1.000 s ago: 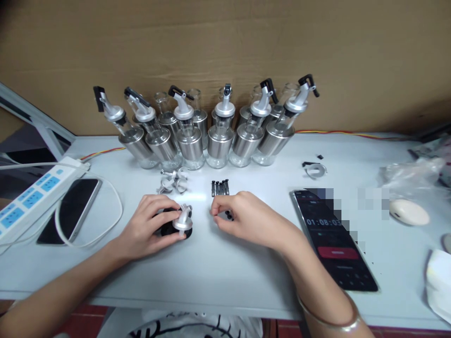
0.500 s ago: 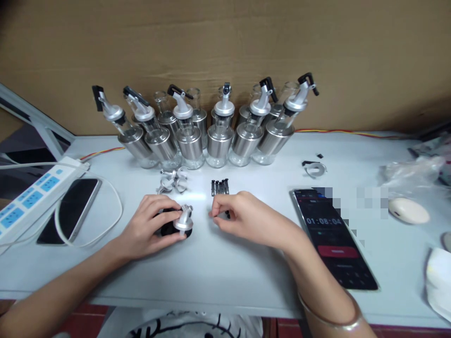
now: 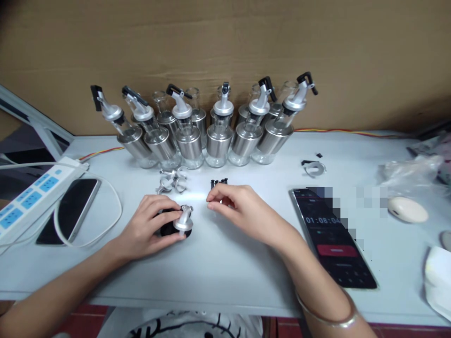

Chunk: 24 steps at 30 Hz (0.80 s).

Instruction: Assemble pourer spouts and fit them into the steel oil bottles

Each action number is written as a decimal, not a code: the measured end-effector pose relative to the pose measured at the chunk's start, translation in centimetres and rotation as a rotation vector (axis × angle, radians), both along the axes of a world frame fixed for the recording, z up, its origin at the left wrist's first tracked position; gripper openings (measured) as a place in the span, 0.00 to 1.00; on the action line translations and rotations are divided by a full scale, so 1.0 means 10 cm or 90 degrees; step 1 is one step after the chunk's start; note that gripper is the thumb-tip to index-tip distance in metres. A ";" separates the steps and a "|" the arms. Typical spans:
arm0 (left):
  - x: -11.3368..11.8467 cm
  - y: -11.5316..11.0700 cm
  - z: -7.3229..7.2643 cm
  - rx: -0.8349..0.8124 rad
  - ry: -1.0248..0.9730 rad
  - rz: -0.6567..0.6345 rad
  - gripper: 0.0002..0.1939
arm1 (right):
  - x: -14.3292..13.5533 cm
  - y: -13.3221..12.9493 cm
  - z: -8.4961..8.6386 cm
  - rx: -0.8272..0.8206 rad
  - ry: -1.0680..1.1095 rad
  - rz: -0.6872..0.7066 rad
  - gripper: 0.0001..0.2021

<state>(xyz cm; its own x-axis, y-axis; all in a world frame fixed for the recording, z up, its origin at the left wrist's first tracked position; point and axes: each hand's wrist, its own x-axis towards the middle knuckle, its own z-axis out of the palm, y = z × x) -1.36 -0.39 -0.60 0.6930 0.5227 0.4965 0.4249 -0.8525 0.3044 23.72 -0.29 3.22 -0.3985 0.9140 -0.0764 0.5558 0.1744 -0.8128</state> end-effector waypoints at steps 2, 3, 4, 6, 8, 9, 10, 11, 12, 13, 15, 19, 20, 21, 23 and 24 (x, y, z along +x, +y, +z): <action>0.00 0.00 0.01 0.003 0.003 0.001 0.12 | -0.03 0.00 -0.01 0.005 0.024 -0.009 0.09; 0.00 0.00 0.01 0.005 0.004 0.002 0.12 | -0.06 -0.01 -0.02 0.004 0.046 -0.017 0.09; 0.00 0.00 0.01 0.006 0.005 0.003 0.12 | -0.08 -0.02 -0.02 -0.001 0.076 -0.028 0.09; 0.00 0.00 0.02 0.006 0.005 0.004 0.12 | -0.14 -0.04 -0.04 -0.018 0.160 -0.057 0.07; 0.00 0.00 0.03 0.003 0.002 0.006 0.12 | -0.21 -0.06 -0.08 -0.051 0.256 -0.084 0.06; 0.00 0.00 0.03 0.001 0.001 0.006 0.12 | -0.24 -0.07 -0.09 -0.071 0.297 -0.093 0.05; 0.00 0.00 0.03 -0.001 0.001 0.006 0.12 | -0.27 -0.07 -0.11 -0.091 0.330 -0.098 0.05; 0.00 0.00 0.03 -0.003 0.000 0.005 0.12 | -0.29 -0.08 -0.12 -0.107 0.354 -0.101 0.05; -0.01 0.00 0.03 -0.004 -0.001 0.004 0.12 | -0.31 -0.08 -0.14 -0.118 0.371 -0.104 0.06; -0.01 0.00 0.03 -0.004 -0.002 0.003 0.12 | -0.32 -0.09 -0.15 -0.122 0.382 -0.107 0.06; -0.01 0.00 0.03 -0.002 -0.003 0.000 0.12 | -0.32 -0.09 -0.16 -0.116 0.392 -0.113 0.06; -0.01 0.00 0.03 -0.002 0.000 -0.003 0.11 | -0.32 -0.08 -0.16 -0.104 0.395 -0.109 0.05; -0.01 0.00 0.03 -0.003 0.001 -0.004 0.11 | -0.31 -0.08 -0.16 -0.099 0.394 -0.106 0.04; -0.01 0.00 0.03 -0.003 0.001 -0.005 0.11 | -0.31 -0.08 -0.16 -0.092 0.390 -0.104 0.04; -0.01 0.00 0.03 -0.003 0.000 -0.006 0.12 | -0.31 -0.08 -0.15 -0.070 0.377 -0.104 0.04; -0.01 0.01 0.03 -0.003 0.000 -0.006 0.12 | -0.32 -0.08 -0.15 -0.056 0.371 -0.104 0.04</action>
